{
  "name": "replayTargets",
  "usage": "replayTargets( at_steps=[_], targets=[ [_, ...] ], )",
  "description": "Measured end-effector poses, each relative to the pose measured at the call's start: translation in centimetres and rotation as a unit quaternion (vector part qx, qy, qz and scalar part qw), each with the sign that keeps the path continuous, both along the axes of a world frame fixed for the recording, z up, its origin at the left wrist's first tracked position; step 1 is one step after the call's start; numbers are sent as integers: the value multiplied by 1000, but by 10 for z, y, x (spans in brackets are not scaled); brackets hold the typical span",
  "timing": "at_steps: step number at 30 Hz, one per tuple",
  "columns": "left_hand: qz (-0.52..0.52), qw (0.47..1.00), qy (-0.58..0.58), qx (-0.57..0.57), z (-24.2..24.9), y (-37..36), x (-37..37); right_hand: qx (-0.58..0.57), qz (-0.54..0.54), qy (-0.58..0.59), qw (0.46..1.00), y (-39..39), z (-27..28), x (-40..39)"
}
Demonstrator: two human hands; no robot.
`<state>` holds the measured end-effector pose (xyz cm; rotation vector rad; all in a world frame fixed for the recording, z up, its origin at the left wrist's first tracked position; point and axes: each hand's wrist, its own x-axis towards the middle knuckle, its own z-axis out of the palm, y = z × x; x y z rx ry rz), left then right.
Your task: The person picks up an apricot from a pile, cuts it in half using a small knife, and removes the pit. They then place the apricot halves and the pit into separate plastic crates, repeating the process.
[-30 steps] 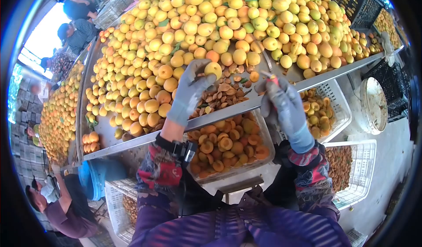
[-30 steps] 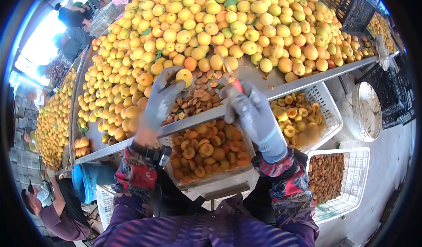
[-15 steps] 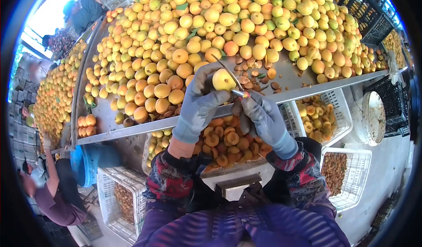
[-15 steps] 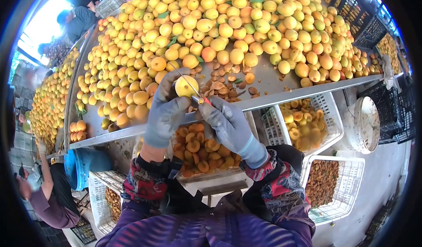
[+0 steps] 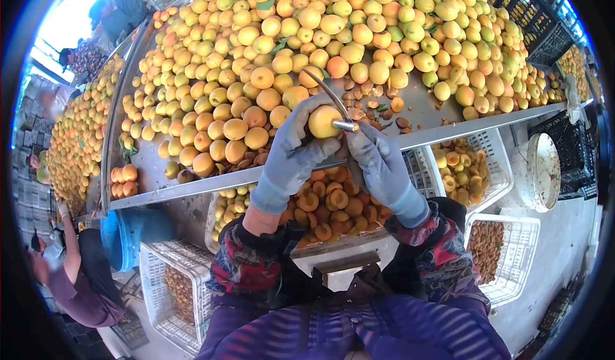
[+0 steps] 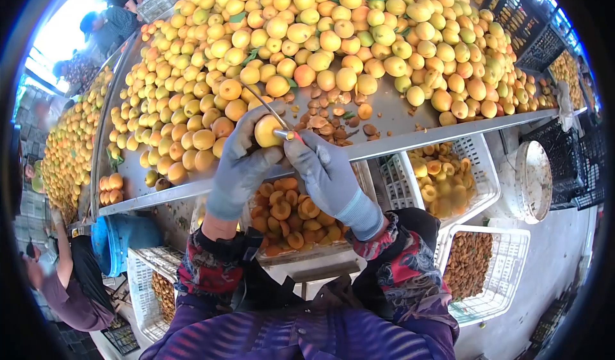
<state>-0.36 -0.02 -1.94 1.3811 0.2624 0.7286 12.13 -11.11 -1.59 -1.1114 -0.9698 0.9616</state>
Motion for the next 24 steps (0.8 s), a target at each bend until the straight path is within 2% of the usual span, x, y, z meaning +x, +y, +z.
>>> replayTargets(
  at_steps=[3,5,7,11,12,13,14,15,16,17,18,19,21,22,24],
  targets=[
    [24,999,2,49,0,0,0,20,-15,16,1000,4,-6,-4],
    [58,988,45,134,-1,1,-3,29,-17,28,999,7,-11,-6],
    [76,983,60,156,-3,-1,-3,37,-36,-5,999,10,-15,-7],
    [86,973,65,205,-2,0,-2,88,-65,1,994,13,-30,-4],
    [86,973,65,205,-4,-1,0,53,-75,-61,994,16,-30,-1],
    [96,981,63,158,-8,-2,4,17,-86,-123,989,18,-30,2],
    [106,986,62,110,-11,-3,6,18,-87,-123,988,18,-29,3],
    [105,986,61,112,-10,-2,7,-28,-184,-297,937,17,-27,4],
    [114,989,61,78,-9,0,7,-72,-272,-458,843,17,-25,6],
    [124,989,61,43,-9,1,6,-70,-270,-460,843,17,-25,12],
    [98,995,0,-23,-10,5,5,-36,-216,-230,948,17,-23,17],
    [102,995,-1,-21,-9,6,3,0,-148,15,989,19,-19,19],
    [12,975,-103,-199,-6,8,2,21,-101,60,993,11,-8,8],
    [-22,970,-111,-215,-4,10,-1,-13,-68,53,996,7,-3,3],
    [-11,972,-117,-203,-6,8,0,-44,-11,40,998,3,-10,-1]
  ],
)
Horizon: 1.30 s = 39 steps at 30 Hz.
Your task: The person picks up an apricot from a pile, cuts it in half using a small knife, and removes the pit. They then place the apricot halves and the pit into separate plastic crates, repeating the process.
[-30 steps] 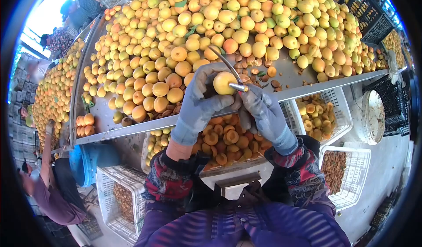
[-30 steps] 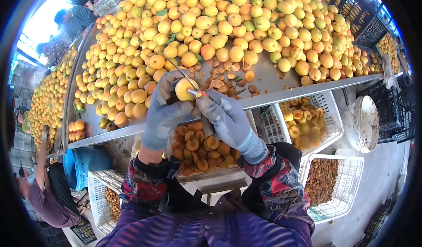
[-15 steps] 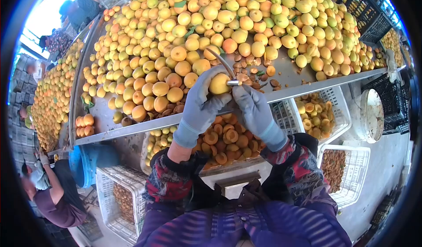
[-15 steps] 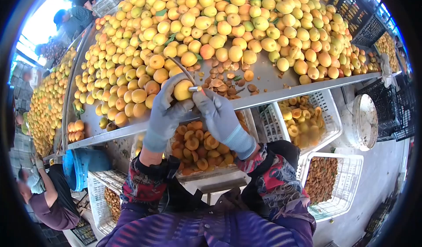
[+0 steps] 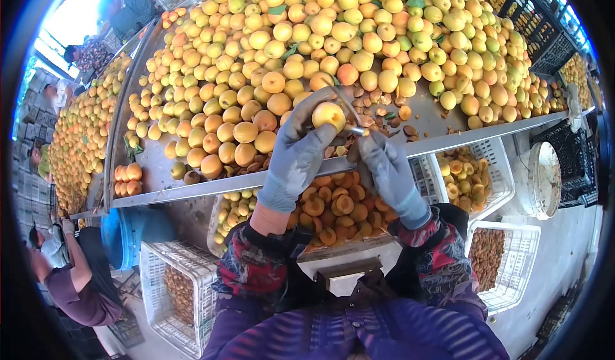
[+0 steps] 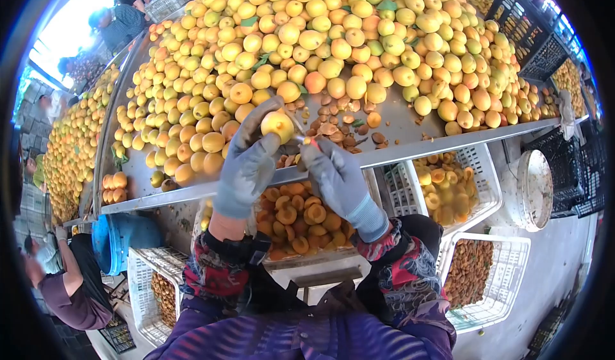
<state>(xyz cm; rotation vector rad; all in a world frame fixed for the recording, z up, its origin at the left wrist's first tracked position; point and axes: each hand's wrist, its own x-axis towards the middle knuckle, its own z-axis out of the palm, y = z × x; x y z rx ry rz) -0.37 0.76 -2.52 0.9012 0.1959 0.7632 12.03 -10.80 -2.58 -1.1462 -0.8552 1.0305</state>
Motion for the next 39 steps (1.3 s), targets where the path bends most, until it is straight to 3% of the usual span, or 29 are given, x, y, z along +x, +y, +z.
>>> replayTargets(
  at_steps=[7,10,14,16,20,22,23,25,27,28,29,30,31,33,36,39],
  targets=[
    [6,998,23,51,2,1,0,-2,29,-17,999,-2,3,-2],
    [14,998,32,50,1,0,1,-12,20,35,999,-1,-2,-3],
    [10,994,59,87,0,3,-2,-6,37,-37,999,-2,-5,-5],
    [54,977,84,189,0,3,-3,-28,20,-57,998,-1,-4,-7],
    [87,972,112,189,0,-2,1,5,13,-68,998,3,-11,-8],
    [54,997,2,53,-2,-8,6,20,1,-67,998,5,-12,-12],
    [56,997,2,53,0,-12,7,18,-7,-80,997,6,-12,-15],
    [63,997,-7,-49,12,-22,9,17,-15,-93,995,5,-14,-17],
    [70,995,32,-64,8,-20,10,15,-41,-234,971,4,-18,-14],
    [122,987,101,-4,-14,-16,7,-11,-56,-271,961,3,-15,-13],
    [154,975,86,131,-21,-15,10,-25,-65,-306,949,1,-15,-11],
    [87,993,75,-3,2,-15,6,2,-101,-330,939,2,-33,-6],
    [94,990,98,34,0,-12,6,26,-140,-349,926,8,-50,-6],
    [72,996,40,38,5,-11,5,25,-98,-218,971,6,-18,-17],
    [119,992,12,36,5,-17,8,45,-92,-225,969,8,-23,-17],
    [113,993,-10,-36,-2,-13,9,28,-82,-275,958,7,-28,-15]
  ],
)
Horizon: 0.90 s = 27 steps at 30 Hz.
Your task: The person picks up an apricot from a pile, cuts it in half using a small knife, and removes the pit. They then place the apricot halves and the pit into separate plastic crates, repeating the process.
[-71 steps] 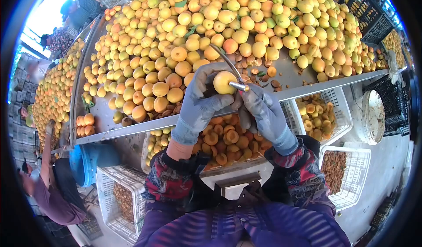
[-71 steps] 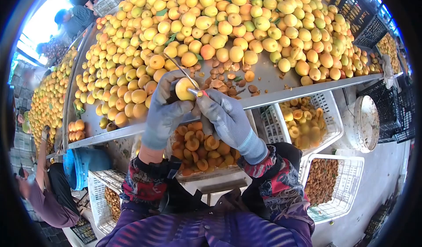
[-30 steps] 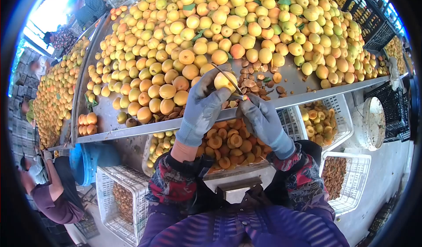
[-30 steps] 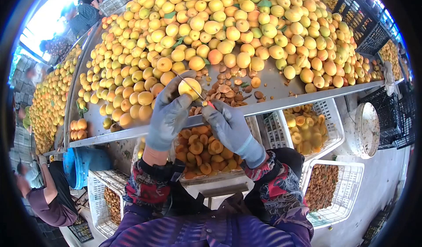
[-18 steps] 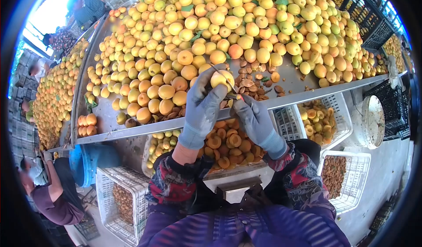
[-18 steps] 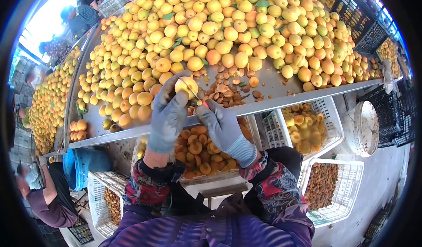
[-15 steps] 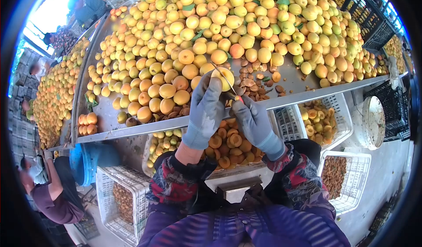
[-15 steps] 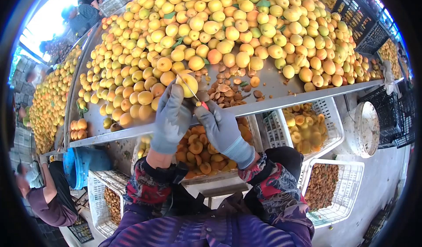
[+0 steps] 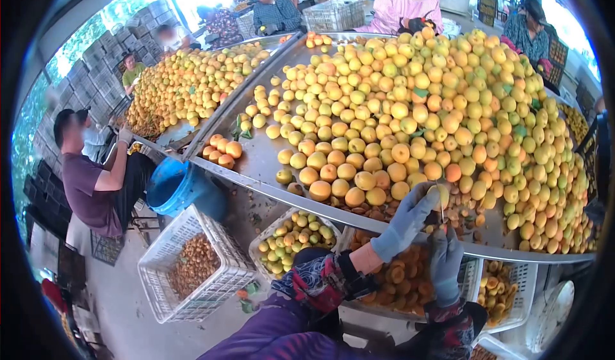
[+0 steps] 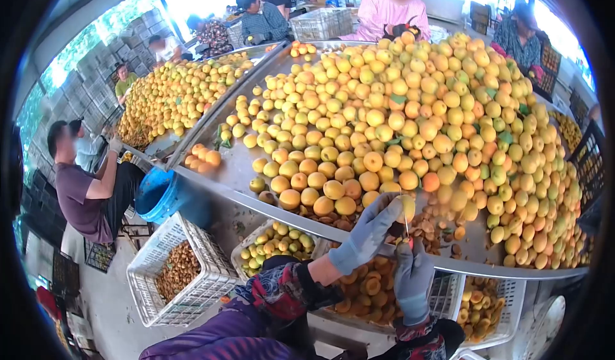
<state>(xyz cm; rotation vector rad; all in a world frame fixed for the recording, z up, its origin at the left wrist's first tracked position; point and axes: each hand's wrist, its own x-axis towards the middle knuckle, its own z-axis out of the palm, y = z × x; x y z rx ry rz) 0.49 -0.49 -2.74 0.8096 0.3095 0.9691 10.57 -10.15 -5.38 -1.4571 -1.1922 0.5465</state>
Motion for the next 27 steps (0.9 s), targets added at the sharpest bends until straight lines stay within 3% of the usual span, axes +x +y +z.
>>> replayTargets(
  at_steps=[3,9,13,15,19,21,25,27],
  targets=[
    [-52,997,5,-55,-6,7,-1,-6,0,20,1000,0,3,-2],
    [-26,999,-22,19,-2,10,0,-24,-13,-15,1000,1,5,0],
    [-23,1000,-17,1,-13,15,2,-43,-17,-56,997,-1,7,4],
    [-39,992,-28,-120,-12,16,4,-53,-28,-69,996,-2,-2,8],
    [-27,996,-45,-72,-6,11,2,-53,-27,-47,997,-3,0,7],
    [-36,999,20,5,-8,13,2,-52,-33,-53,997,-3,-2,7],
    [-37,997,1,-70,-13,20,-2,-59,-46,-114,991,-5,-1,6],
    [-153,983,-74,-70,-15,23,-10,-49,-50,-126,990,-4,-2,6]
  ],
)
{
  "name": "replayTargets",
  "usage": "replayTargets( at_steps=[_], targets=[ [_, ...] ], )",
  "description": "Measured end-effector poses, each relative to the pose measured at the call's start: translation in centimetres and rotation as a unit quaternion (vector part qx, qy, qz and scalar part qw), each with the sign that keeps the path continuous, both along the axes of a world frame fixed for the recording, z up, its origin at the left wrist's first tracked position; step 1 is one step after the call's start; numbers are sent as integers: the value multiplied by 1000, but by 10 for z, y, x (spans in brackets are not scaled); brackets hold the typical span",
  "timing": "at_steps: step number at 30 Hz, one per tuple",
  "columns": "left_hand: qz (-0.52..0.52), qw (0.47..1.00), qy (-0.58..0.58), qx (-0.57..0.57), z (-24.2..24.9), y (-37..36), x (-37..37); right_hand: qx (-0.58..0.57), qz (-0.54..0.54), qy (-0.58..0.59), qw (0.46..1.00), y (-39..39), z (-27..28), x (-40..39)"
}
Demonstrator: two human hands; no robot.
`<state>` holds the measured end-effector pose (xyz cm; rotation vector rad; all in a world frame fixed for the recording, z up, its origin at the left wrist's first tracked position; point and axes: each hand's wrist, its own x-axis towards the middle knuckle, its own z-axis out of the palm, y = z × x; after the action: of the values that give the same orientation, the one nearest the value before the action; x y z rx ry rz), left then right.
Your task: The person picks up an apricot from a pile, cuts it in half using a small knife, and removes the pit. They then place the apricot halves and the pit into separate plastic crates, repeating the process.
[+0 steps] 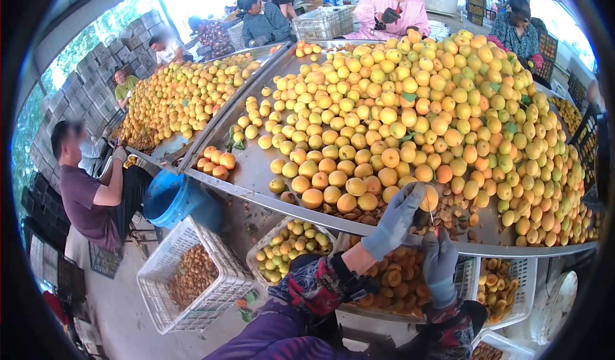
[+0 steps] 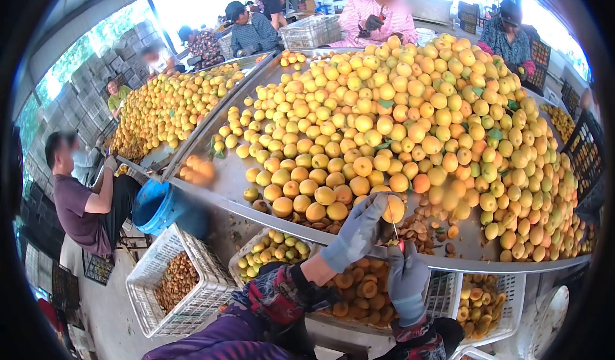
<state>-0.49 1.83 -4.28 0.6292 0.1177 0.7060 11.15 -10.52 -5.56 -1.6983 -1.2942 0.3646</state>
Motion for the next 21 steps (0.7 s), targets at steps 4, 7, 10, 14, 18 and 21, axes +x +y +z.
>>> replayTargets(
  at_steps=[4,7,10,14,18,21],
  targets=[
    [100,988,108,50,13,-12,8,12,7,-11,1000,0,-2,3],
    [149,969,118,159,5,-8,9,18,-4,-5,1000,1,-3,1],
    [180,940,262,125,32,-23,0,29,-20,-61,998,1,4,-4],
    [128,963,234,48,5,-1,-1,8,18,-5,1000,-5,11,-2],
    [187,967,134,107,27,-5,5,21,124,197,972,-12,24,6],
    [185,967,140,108,32,-6,-3,6,132,103,986,-13,35,10]
  ],
)
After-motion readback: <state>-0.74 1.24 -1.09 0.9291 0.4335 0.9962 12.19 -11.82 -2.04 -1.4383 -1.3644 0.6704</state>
